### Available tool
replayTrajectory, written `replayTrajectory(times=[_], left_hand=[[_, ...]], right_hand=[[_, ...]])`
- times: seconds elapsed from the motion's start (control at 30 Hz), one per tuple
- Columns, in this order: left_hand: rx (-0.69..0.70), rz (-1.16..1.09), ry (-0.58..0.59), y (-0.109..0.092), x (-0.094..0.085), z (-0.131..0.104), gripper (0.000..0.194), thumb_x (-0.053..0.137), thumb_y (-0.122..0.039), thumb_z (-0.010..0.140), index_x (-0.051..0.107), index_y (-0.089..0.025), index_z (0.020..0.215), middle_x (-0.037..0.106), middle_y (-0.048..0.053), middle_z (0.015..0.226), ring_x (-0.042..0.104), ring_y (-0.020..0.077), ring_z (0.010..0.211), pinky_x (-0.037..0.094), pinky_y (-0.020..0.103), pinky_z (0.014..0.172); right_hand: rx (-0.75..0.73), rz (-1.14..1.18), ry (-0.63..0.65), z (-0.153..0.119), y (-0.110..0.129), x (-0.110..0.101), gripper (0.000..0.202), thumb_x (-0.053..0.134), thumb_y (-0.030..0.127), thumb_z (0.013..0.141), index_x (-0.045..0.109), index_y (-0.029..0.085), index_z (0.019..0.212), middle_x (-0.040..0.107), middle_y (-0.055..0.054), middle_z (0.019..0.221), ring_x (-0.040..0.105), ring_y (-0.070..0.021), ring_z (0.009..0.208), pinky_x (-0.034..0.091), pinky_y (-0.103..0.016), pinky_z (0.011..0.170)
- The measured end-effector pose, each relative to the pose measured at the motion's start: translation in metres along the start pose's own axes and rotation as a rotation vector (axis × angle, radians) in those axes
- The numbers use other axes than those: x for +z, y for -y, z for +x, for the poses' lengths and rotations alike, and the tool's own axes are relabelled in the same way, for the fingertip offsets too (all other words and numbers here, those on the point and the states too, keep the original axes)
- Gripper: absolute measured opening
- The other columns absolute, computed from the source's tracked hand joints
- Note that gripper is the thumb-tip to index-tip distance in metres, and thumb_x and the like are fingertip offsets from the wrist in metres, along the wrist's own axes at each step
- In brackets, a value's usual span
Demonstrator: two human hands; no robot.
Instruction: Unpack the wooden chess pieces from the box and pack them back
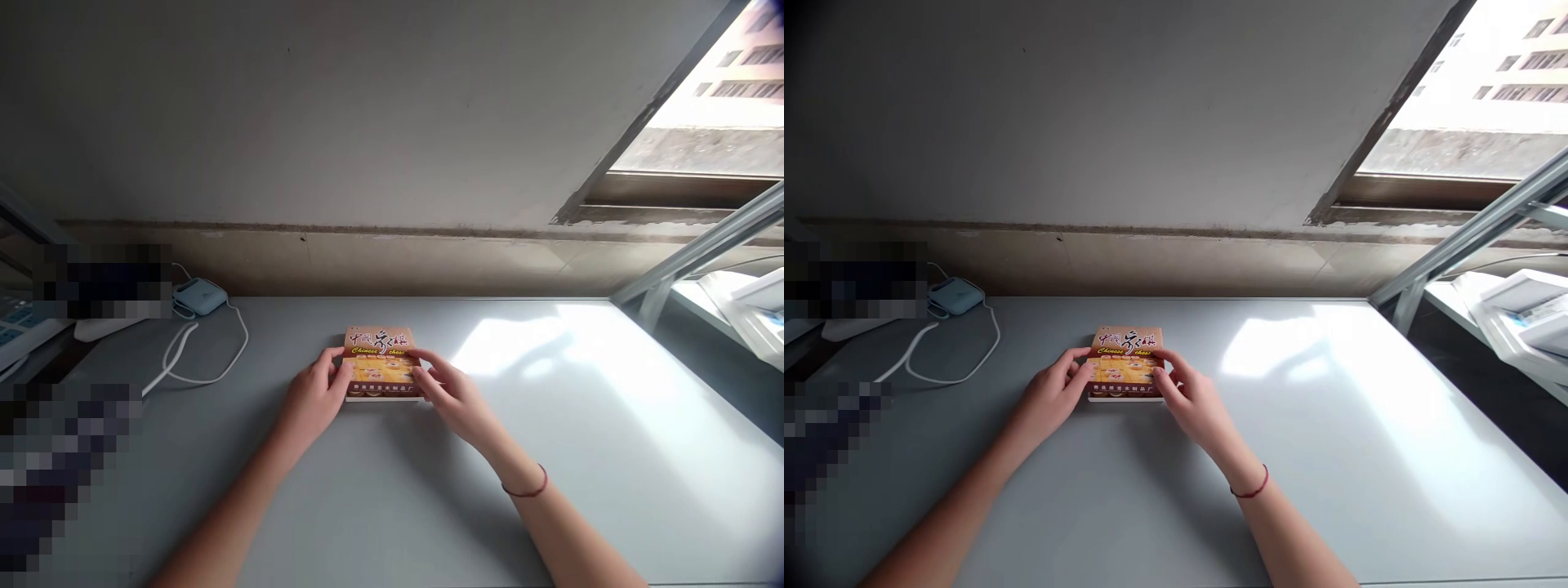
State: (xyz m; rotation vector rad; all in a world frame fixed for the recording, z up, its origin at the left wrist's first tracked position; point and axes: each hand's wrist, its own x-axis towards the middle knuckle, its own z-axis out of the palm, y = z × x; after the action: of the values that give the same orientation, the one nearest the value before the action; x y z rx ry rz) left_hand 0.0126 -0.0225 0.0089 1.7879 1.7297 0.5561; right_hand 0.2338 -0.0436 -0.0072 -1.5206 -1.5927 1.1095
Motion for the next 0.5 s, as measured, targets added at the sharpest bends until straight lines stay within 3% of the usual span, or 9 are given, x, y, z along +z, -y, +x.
replayTrajectory(times=[0.13, 0.27, 0.37, 0.5], left_hand=[[-0.002, 0.191, 0.069, -0.003, 0.001, -0.004, 0.028, 0.039, -0.031, 0.089, 0.052, -0.021, 0.111, 0.061, -0.002, 0.064, 0.061, 0.0181, 0.062, 0.04, 0.025, 0.057], [-0.022, 0.281, 0.186, -0.002, 0.002, -0.006, 0.034, 0.034, -0.032, 0.093, 0.045, -0.019, 0.121, 0.063, 0.0, 0.066, 0.061, 0.0192, 0.06, 0.038, 0.025, 0.053], [-0.002, 0.301, 0.186, 0.001, 0.006, -0.005, 0.037, 0.03, -0.034, 0.096, 0.042, -0.018, 0.127, 0.068, 0.004, 0.077, 0.065, 0.0213, 0.07, 0.041, 0.026, 0.056], [0.034, 0.305, 0.099, 0.008, 0.013, 0.0, 0.039, 0.029, -0.032, 0.097, 0.04, -0.017, 0.131, 0.07, 0.008, 0.085, 0.068, 0.023, 0.075, 0.042, 0.027, 0.06]], right_hand=[[-0.009, -0.176, 0.111, -0.002, 0.001, -0.008, 0.039, 0.04, 0.047, 0.093, 0.05, 0.028, 0.126, 0.061, 0.001, 0.071, 0.053, -0.0131, 0.054, 0.044, -0.027, 0.051], [-0.074, -0.293, 0.214, -0.003, -0.001, -0.009, 0.041, 0.04, 0.043, 0.093, 0.043, 0.029, 0.132, 0.057, 0.004, 0.064, 0.049, -0.0128, 0.048, 0.041, -0.027, 0.048], [-0.116, -0.356, 0.172, -0.002, -0.004, -0.004, 0.042, 0.037, 0.04, 0.095, 0.04, 0.027, 0.135, 0.06, 0.001, 0.068, 0.05, -0.0138, 0.048, 0.041, -0.027, 0.048], [-0.157, -0.453, 0.064, 0.0, -0.007, 0.003, 0.041, 0.034, 0.038, 0.096, 0.042, 0.024, 0.133, 0.064, -0.003, 0.074, 0.055, -0.0168, 0.054, 0.043, -0.03, 0.052]])
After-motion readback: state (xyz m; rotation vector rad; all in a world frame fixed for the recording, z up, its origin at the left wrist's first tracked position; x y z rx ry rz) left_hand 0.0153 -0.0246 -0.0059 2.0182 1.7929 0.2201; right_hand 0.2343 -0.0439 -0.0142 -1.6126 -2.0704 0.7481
